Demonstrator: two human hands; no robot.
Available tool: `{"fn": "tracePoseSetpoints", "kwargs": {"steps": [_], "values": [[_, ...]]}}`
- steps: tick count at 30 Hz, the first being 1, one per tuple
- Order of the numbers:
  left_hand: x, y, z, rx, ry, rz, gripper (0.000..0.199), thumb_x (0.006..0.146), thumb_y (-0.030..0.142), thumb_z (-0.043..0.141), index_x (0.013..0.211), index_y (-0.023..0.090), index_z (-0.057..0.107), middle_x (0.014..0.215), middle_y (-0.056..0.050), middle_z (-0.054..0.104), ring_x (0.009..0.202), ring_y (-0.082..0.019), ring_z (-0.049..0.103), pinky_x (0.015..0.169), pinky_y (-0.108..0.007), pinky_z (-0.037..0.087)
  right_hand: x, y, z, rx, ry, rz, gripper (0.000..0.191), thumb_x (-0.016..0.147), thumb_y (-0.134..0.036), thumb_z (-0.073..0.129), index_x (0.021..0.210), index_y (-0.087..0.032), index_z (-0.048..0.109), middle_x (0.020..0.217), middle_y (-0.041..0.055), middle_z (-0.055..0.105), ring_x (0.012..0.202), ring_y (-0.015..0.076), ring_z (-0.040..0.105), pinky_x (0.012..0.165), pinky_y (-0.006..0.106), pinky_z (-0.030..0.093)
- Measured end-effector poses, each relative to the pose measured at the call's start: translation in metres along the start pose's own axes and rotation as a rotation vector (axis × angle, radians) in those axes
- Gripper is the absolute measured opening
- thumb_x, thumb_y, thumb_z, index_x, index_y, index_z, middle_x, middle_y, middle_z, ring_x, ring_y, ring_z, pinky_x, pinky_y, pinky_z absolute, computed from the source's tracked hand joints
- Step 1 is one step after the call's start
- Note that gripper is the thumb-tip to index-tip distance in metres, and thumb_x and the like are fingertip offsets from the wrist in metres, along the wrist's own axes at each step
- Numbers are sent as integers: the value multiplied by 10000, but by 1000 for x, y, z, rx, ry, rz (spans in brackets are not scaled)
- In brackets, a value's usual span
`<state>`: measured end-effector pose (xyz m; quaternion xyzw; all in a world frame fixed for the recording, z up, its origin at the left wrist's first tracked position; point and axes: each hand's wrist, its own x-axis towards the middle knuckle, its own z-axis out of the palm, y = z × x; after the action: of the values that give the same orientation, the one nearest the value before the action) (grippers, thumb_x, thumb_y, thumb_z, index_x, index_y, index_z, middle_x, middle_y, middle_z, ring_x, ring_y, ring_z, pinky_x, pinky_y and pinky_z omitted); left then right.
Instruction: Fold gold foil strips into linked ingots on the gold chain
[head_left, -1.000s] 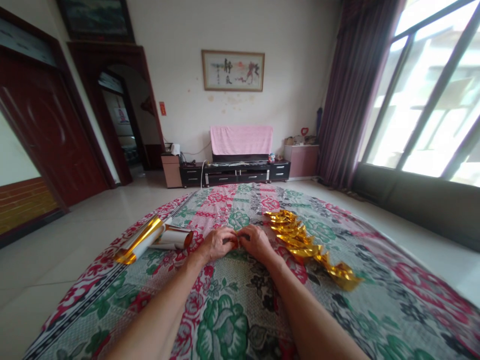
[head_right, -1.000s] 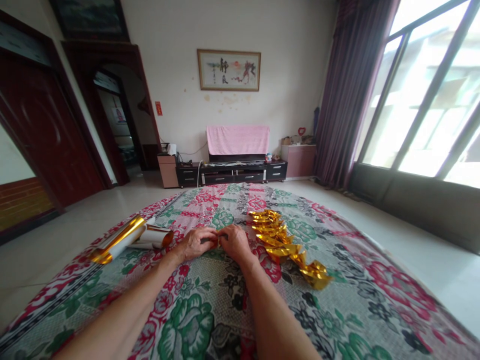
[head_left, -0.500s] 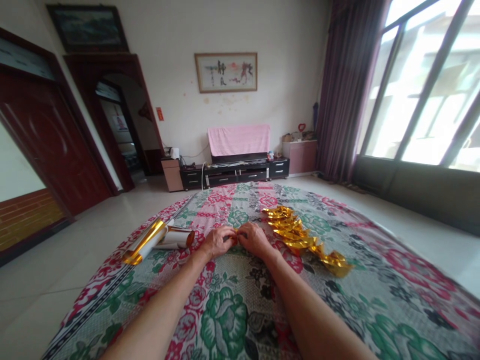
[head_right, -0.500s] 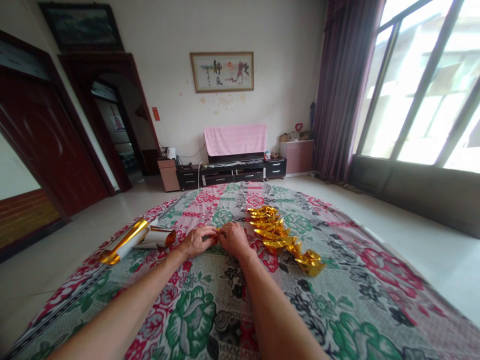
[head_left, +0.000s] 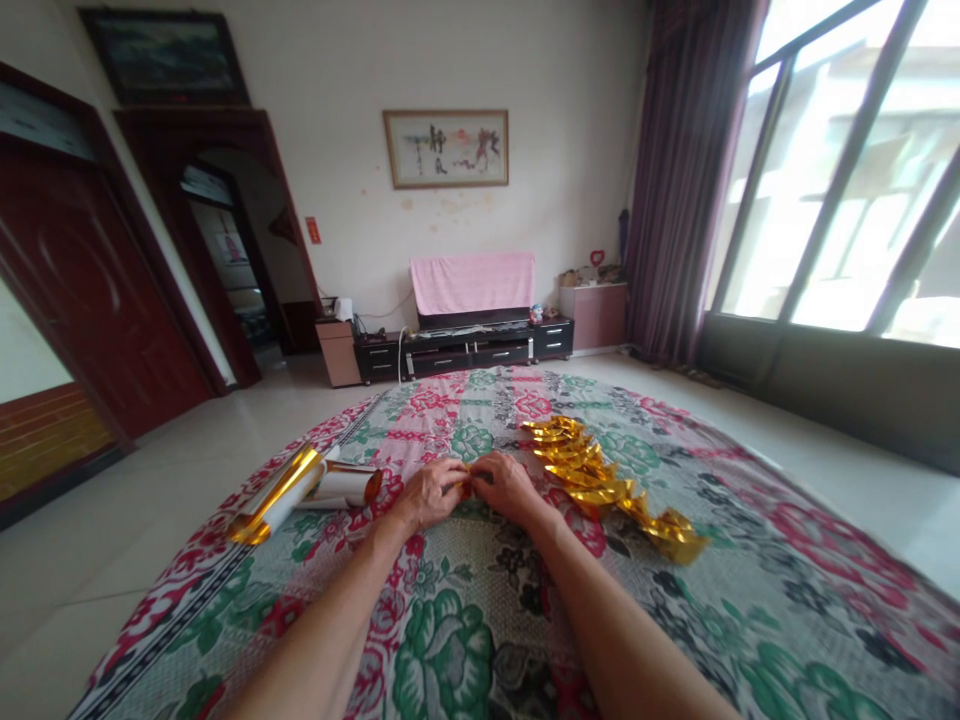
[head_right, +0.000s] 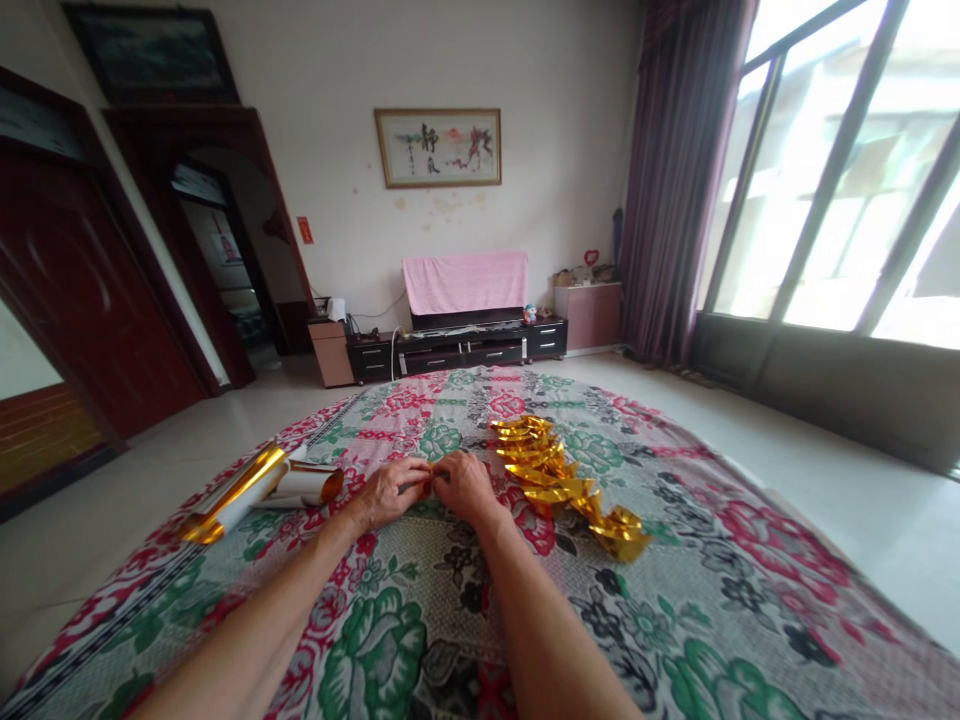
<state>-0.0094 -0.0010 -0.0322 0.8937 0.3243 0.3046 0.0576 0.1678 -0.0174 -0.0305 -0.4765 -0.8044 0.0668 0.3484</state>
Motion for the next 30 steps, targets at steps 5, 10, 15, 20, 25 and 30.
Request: {"fn": "tracePoseSetpoints", "kwargs": {"steps": [5,10,15,20,25,30], "values": [[0,1,0,-21,-8,-4,251,761,159,499,911,208,693,998,-45,644,939,-150,583,885,-280,457,1,1,-1,9,-22,17,197,722,-196,543,842,-244,691,882,16,675,859,154,582,795,247,418],[2,2,1,-38,0,-35,207,760,203,531,872,226,703,980,-30,649,921,-148,584,877,-273,454,2,3,1,0,-31,5,190,730,-211,551,859,-238,687,901,23,669,878,160,576,810,260,417],[3,4,4,-44,25,-79,194,726,184,559,847,228,704,947,-22,656,903,-147,587,865,-263,454,2,3,1,-3,-38,-6,185,742,-216,543,858,-240,685,890,19,669,868,158,577,812,262,419],[5,3,7,-55,31,-82,177,710,167,566,813,213,703,922,-34,651,897,-155,583,845,-266,463,2,2,-1,11,-58,-11,208,725,-197,549,876,-241,685,898,16,669,874,161,574,818,267,419],[4,1,7,-48,26,-74,176,720,183,567,835,219,695,933,-33,641,904,-154,574,858,-273,455,2,0,-5,38,-73,-3,235,709,-174,549,886,-245,686,928,14,669,897,170,571,831,282,419],[4,4,5,-42,26,-71,182,723,185,562,848,219,690,952,-35,637,902,-156,574,870,-282,448,3,1,-10,74,-98,-88,277,714,-105,493,860,-231,692,920,9,678,916,163,569,849,279,413]]}}
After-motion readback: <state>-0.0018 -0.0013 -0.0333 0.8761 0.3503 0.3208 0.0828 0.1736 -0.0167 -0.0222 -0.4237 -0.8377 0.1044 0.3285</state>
